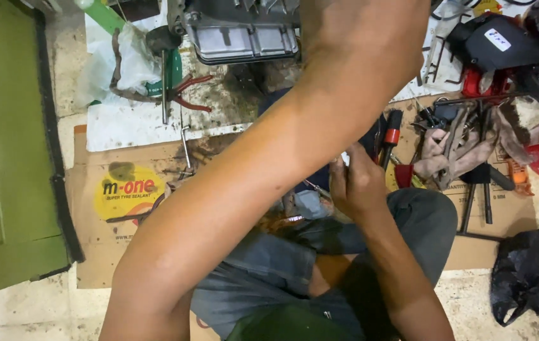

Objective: The person cleans a silver engine casing with a cloth, then sprays a liquid onto the casing and wipes it down. The person continues to wipe the casing and surrounding areas with the cloth.

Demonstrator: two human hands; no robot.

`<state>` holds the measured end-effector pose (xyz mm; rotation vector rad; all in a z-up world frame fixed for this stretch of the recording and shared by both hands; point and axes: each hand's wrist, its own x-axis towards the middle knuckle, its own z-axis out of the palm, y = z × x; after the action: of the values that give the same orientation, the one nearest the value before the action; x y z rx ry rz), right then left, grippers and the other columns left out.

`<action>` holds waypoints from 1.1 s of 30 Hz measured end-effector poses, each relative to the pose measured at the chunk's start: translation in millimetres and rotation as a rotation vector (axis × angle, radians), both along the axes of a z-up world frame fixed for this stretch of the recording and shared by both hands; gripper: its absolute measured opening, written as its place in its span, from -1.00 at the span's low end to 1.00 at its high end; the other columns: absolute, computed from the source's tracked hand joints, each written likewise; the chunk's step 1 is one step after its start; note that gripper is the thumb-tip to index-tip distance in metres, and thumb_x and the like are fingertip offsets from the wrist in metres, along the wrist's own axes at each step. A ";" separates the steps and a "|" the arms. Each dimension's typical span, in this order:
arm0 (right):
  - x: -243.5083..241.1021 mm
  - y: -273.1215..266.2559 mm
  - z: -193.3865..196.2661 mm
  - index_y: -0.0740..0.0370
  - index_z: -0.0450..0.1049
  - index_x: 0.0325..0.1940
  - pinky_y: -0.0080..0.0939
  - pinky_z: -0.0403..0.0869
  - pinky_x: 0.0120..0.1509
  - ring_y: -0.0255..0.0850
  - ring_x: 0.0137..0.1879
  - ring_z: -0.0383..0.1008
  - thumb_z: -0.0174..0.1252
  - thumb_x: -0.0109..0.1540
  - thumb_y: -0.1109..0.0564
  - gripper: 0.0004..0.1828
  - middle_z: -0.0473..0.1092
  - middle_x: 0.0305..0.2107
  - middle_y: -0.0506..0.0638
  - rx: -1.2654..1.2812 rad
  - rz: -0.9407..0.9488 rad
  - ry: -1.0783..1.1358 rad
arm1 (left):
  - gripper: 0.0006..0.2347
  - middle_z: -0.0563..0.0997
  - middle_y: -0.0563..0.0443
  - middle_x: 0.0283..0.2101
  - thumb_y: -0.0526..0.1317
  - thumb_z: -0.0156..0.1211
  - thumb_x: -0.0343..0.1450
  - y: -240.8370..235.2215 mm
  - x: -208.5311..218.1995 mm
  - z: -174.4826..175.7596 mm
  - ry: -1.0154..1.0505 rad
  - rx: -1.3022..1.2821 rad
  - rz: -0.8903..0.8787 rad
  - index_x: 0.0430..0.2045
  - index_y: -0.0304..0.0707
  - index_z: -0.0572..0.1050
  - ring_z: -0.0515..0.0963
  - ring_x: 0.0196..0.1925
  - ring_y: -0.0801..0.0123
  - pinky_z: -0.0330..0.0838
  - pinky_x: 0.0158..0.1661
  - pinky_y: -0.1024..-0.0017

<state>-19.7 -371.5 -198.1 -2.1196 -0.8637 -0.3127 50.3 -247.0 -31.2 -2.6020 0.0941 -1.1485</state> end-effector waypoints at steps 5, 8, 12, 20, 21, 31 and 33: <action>-10.8 -3.4 -12.9 0.28 0.33 0.05 0.03 0.40 -0.35 0.05 -0.40 0.47 -0.16 0.36 0.02 -0.67 0.46 -0.41 0.12 0.079 -0.160 0.217 | -0.64 0.02 0.23 -0.71 -0.27 0.20 0.40 -22.8 22.5 13.0 0.404 -0.127 0.023 -0.81 0.07 0.19 -0.02 -0.64 0.37 -0.24 -0.58 0.36; -17.5 -18.2 -18.9 0.34 0.19 0.19 -0.01 0.44 -0.22 0.03 -0.17 0.45 -0.13 0.32 -0.10 -0.48 0.38 -0.12 0.20 0.030 -0.058 0.374 | -0.68 0.07 0.21 -0.73 -0.19 0.21 0.37 -27.7 23.4 30.8 0.544 -0.190 0.058 -0.79 0.07 0.23 0.03 -0.67 0.33 -0.24 -0.59 0.34; -33.4 -39.2 -15.6 0.17 0.23 0.26 -0.16 0.43 0.03 -0.21 0.02 0.49 0.18 0.18 0.03 -0.41 0.48 -0.08 0.04 0.188 0.121 0.618 | -0.71 -0.01 0.02 -0.44 -0.22 0.21 0.32 -26.7 17.6 67.0 0.681 -0.290 0.064 -0.49 0.05 0.10 0.17 -0.56 0.32 -0.05 -0.55 0.40; -35.3 -64.7 -46.3 0.18 0.30 0.23 0.04 0.42 -0.06 -0.09 -0.07 0.46 0.22 0.20 0.07 -0.47 0.39 -0.12 0.05 0.416 0.494 0.879 | -0.11 -0.42 -0.33 0.44 -0.44 0.11 0.25 -13.5 12.8 125.0 1.244 -0.562 -0.092 0.37 0.12 -0.36 0.03 0.15 0.14 0.06 -0.07 0.20; -35.0 -65.1 -47.5 0.22 0.31 0.21 -0.05 0.46 -0.01 -0.14 -0.08 0.47 0.27 0.17 0.10 -0.45 0.38 -0.10 0.07 0.439 0.528 0.931 | -0.08 -0.55 -0.20 0.44 -0.49 0.09 0.24 -9.8 12.9 125.7 1.293 -0.623 -0.172 0.37 0.18 -0.39 -0.52 0.47 -0.01 -0.44 0.31 -0.17; -37.6 -66.6 -78.8 0.28 0.31 0.25 0.02 0.33 0.23 -0.05 0.21 0.39 0.15 0.15 -0.27 -0.25 0.39 0.11 0.13 0.484 0.257 0.821 | -0.46 0.12 0.01 0.36 -0.44 0.02 0.23 22.6 22.4 70.8 0.839 -0.399 -0.761 0.14 0.04 0.39 -0.17 0.41 -0.08 -0.43 0.06 -0.68; -33.7 -64.8 -60.9 0.23 0.36 0.23 -0.08 0.31 0.14 -0.10 0.09 0.36 -0.06 0.27 -0.25 -0.38 0.37 0.00 0.09 0.339 0.142 0.512 | -0.48 0.18 -0.02 0.33 -0.49 0.01 0.23 16.3 15.9 67.4 0.789 -0.506 -0.684 0.10 -0.05 0.44 -0.11 0.38 -0.18 -0.30 0.00 -0.76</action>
<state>-53.4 -436.3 -259.0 -1.6979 -0.6020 0.1489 66.2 -230.7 36.2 -3.4571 1.0370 -0.1941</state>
